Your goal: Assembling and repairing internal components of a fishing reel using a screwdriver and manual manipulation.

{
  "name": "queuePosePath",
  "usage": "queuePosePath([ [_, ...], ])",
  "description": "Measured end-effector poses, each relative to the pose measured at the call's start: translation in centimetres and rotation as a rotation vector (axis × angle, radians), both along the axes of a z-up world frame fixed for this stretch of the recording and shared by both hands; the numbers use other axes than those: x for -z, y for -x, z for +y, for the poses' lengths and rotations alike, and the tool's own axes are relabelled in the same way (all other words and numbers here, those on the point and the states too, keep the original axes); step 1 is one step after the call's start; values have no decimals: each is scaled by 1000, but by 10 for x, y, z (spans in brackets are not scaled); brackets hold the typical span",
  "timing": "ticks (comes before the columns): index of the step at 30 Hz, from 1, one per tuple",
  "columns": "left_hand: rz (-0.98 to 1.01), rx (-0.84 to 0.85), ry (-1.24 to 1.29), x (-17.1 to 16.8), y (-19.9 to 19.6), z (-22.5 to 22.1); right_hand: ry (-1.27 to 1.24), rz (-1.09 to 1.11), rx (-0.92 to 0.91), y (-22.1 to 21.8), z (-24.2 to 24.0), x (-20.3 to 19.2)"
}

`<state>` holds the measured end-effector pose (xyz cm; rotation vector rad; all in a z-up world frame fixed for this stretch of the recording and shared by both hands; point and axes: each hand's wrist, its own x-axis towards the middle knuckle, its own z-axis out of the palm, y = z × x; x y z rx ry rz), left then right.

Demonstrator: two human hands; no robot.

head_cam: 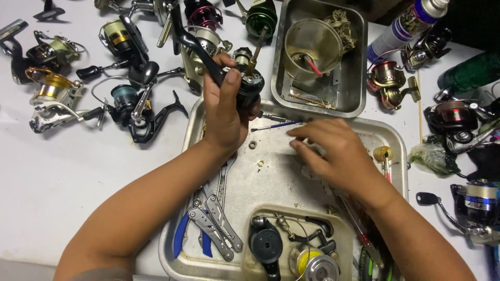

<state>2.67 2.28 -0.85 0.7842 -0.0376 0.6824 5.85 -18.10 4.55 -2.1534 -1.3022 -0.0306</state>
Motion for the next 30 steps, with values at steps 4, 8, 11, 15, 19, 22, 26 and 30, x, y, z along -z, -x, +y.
queuePosePath([
  [4, -8, 3, 22, -1, 0, -1, 132, -170, -124, 3, 18, 3],
  [8, 8, -11, 15, 1, -2, 1, 177, -274, -240, 0, 39, 16],
  [11, 15, -25, -16, -3, 0, 1, 215, -306, -279, -10, 50, 38],
  [15, 4, -51, -38, 14, -12, 4, 264, -324, -284, -13, 58, 59],
  [19, 28, -30, -62, 20, -11, 5, 283, -331, -309, -13, 63, 42],
  [22, 34, -29, -80, 36, -16, 10, 271, -313, -296, -17, 55, 32],
  [26, -41, 16, -164, 25, -7, 6, 105, -118, -251, -17, 33, 3],
  [30, -61, 26, -267, 28, -8, 2, -135, 70, -4, -16, -3, -27],
])
